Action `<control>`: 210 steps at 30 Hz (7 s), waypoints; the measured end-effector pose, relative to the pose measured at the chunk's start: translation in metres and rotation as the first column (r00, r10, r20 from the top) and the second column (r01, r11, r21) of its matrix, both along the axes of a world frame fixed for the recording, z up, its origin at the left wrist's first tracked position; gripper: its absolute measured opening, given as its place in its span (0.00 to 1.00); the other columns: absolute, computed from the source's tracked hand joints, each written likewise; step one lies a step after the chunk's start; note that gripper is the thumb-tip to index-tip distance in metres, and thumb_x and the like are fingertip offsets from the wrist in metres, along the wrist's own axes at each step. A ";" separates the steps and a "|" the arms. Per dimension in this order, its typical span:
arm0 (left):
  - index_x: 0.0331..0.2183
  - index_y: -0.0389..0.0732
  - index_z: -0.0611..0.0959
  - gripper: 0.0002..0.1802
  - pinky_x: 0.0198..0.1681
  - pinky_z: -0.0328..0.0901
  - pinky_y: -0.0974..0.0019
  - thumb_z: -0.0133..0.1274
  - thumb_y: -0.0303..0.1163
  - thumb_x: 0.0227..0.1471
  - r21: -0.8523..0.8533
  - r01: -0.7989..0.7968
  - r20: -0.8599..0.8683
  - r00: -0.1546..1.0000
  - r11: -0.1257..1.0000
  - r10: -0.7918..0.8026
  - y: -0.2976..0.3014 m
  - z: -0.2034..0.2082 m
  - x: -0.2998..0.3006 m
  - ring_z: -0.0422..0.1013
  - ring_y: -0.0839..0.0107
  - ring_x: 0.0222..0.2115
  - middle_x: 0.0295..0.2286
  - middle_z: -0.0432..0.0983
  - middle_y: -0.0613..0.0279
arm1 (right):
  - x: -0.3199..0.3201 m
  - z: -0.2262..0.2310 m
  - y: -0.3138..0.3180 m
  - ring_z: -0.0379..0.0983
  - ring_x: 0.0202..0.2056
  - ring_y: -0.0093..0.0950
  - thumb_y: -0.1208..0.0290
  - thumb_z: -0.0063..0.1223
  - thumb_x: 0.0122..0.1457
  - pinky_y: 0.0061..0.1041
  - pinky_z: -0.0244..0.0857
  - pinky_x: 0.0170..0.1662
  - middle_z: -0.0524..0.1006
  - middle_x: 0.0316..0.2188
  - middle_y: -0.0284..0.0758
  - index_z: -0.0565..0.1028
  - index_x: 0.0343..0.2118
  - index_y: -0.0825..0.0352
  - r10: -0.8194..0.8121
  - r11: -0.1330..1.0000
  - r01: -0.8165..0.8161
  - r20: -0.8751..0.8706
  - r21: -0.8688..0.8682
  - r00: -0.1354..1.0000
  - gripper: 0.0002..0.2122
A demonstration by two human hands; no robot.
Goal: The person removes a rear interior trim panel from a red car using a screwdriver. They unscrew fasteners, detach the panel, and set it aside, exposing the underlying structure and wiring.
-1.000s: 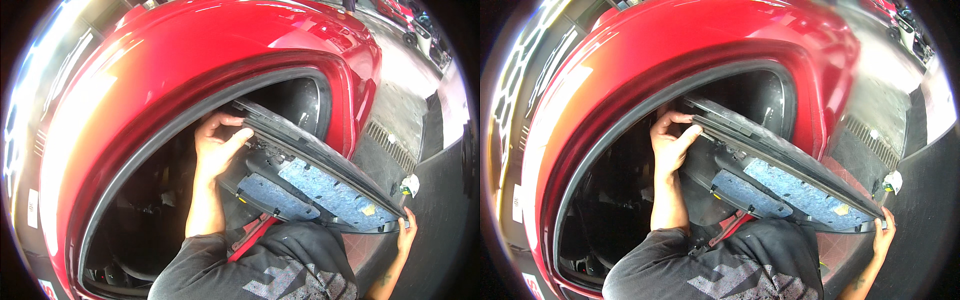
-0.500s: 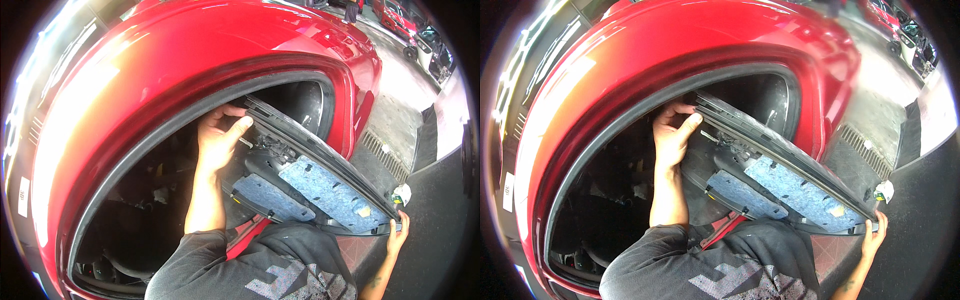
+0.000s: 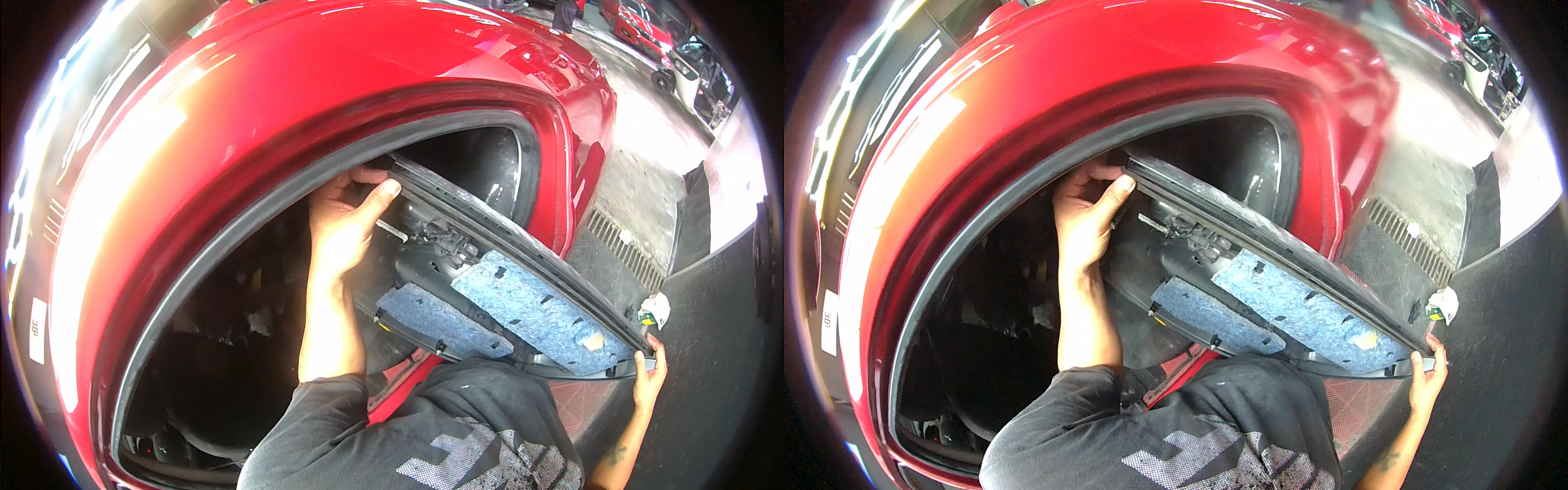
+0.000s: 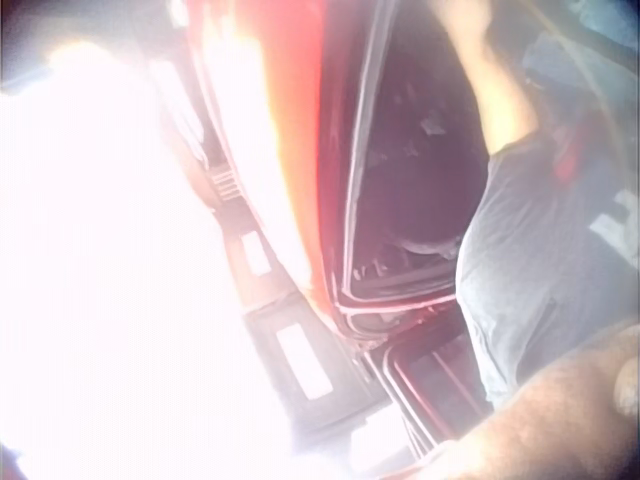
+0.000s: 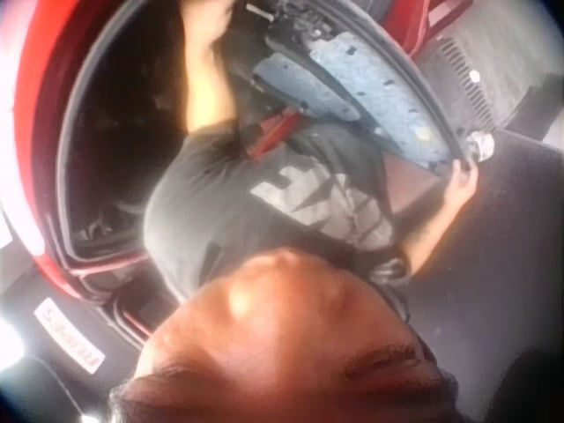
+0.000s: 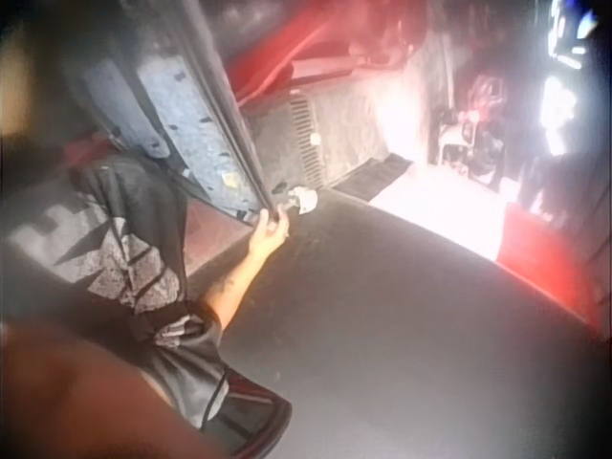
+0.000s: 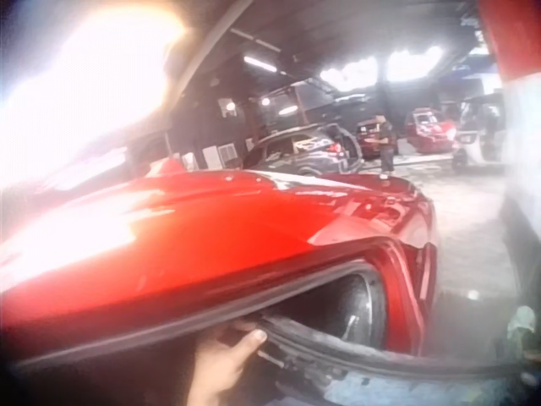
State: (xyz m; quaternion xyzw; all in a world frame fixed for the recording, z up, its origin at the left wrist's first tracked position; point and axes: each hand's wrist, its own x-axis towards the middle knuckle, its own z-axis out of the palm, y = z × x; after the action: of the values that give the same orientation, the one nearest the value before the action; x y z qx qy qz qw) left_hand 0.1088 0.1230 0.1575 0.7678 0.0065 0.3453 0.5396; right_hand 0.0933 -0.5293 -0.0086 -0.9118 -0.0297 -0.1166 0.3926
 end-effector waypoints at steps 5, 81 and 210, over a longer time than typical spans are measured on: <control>0.50 0.39 0.80 0.26 0.65 0.61 0.55 0.72 0.23 0.50 -0.035 0.170 0.215 0.964 0.985 -0.158 0.019 -0.010 0.011 0.73 0.61 0.56 0.51 0.79 0.53 | 0.002 -0.001 0.002 0.73 0.59 0.37 0.66 0.68 0.60 0.39 0.59 0.68 0.80 0.54 0.43 0.76 0.51 0.70 -0.008 1.000 0.008 -0.009 0.017 1.000 0.20; 0.59 0.34 0.76 0.51 0.59 0.68 0.59 0.83 0.34 0.35 -0.237 0.237 0.026 0.971 0.942 -0.238 -0.014 0.020 -0.007 0.74 0.64 0.54 0.52 0.79 0.51 | -0.005 0.000 0.007 0.72 0.57 0.43 0.65 0.65 0.61 0.40 0.61 0.65 0.77 0.53 0.44 0.77 0.53 0.72 0.024 0.996 -0.019 0.050 -0.090 0.998 0.21; 0.43 0.39 0.83 0.39 0.55 0.66 0.56 0.84 0.46 0.32 0.507 0.077 -0.111 0.994 0.858 -0.023 -0.046 0.029 0.019 0.70 0.62 0.49 0.46 0.71 0.55 | 0.065 0.142 0.296 0.79 0.35 0.36 0.49 0.68 0.57 0.40 0.73 0.40 0.78 0.31 0.34 0.80 0.38 0.60 0.309 0.942 -0.275 0.179 -0.191 0.934 0.19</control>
State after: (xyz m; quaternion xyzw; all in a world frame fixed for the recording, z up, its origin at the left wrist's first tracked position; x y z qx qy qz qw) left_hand 0.1280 0.0767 0.1866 0.8997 -0.0778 0.2813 0.3246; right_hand 0.1580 -0.2333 0.1332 -0.9091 -0.2152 -0.1478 0.3247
